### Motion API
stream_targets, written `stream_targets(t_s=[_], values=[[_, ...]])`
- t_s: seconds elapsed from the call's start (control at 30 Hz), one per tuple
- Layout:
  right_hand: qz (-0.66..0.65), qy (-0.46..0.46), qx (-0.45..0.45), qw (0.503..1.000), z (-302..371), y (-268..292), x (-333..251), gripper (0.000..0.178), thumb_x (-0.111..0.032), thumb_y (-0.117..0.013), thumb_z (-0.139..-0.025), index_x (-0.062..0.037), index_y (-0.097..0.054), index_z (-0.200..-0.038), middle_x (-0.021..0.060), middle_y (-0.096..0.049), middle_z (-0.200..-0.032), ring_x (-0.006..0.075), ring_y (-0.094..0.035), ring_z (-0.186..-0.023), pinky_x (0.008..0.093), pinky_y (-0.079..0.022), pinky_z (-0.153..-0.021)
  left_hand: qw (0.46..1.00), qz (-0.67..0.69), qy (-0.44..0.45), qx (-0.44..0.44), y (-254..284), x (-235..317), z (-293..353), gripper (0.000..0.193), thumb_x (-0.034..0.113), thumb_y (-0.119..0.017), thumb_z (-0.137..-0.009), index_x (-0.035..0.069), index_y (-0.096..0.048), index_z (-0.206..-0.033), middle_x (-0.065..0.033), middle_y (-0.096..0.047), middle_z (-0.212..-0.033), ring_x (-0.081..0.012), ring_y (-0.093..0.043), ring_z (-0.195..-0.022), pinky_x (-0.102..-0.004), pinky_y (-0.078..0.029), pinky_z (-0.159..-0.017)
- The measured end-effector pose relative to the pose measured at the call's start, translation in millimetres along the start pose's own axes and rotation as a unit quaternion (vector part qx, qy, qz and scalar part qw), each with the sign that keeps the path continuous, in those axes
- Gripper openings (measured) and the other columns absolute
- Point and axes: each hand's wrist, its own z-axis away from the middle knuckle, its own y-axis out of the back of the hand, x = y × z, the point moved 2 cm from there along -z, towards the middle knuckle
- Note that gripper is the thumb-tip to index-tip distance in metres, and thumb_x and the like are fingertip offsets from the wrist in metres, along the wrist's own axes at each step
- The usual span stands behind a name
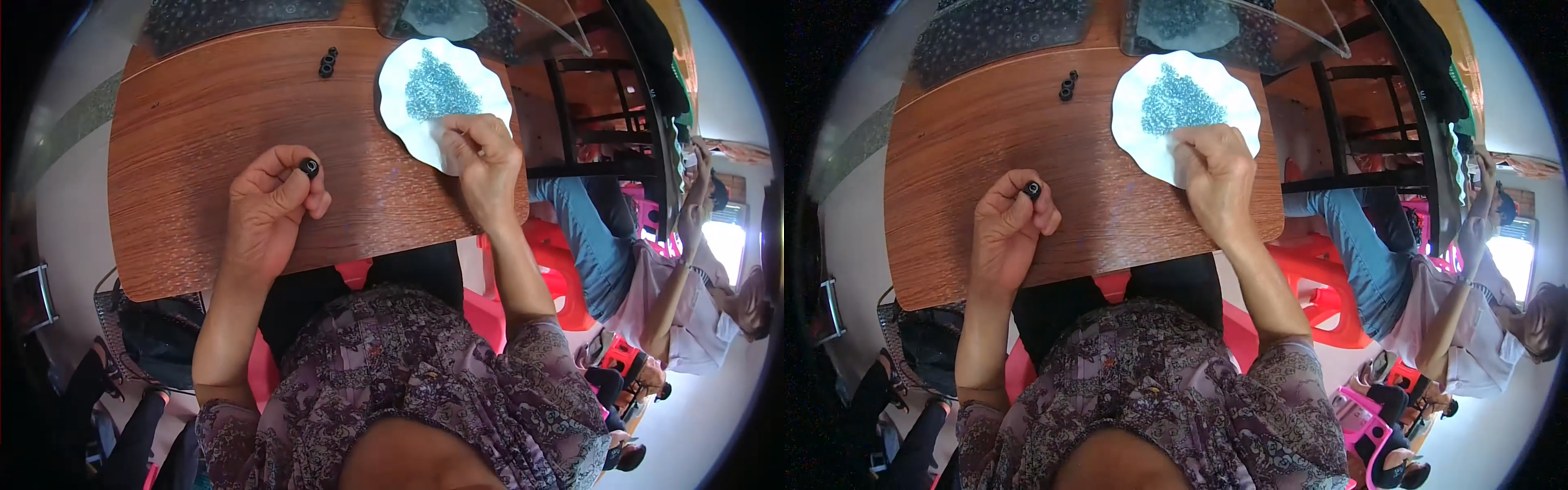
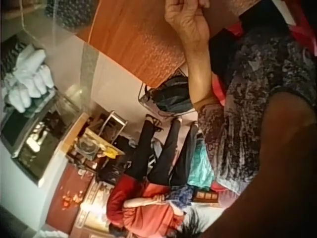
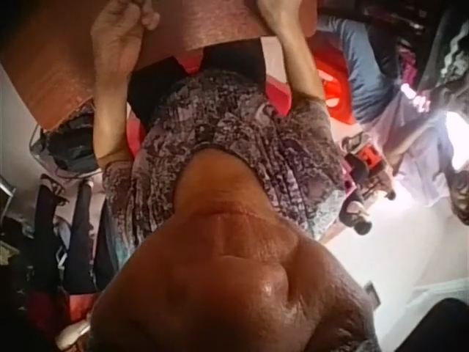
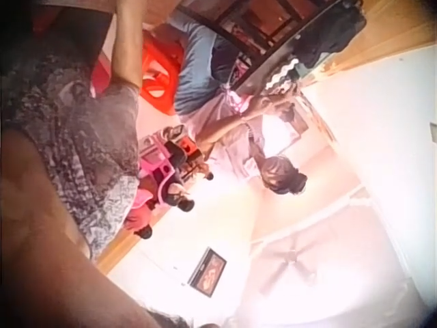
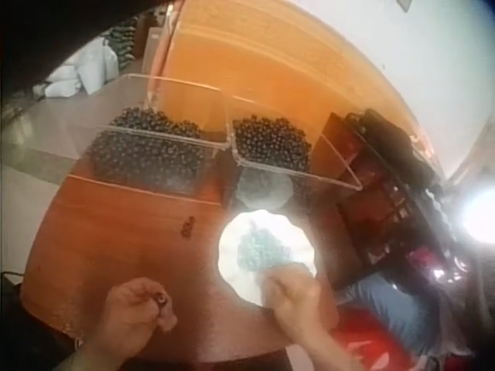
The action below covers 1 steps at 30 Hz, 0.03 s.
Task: The person is manually assembling small black plastic components by inserting tiny blue pieces into them.
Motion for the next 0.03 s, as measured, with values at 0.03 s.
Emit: stream_targets(t_s=[0.03], values=[[0.009,-0.003,-0.019,1.0,-2.1,-0.1,5.6,0.015,0.001,-0.065,-0.078,-0.0017,-0.068,-0.093,0.0072,-0.062,-0.083,0.0155,-0.057,-0.08,0.0246,-0.045,-0.068,1.0,-0.001,0.0,0.001,0.0,-0.6,0.4,0.016,0.009,-0.061,-0.088,-0.001,-0.058,-0.1,-0.007,-0.058,-0.081,-0.0125,-0.052,-0.067,-0.0275,-0.042,-0.063]])
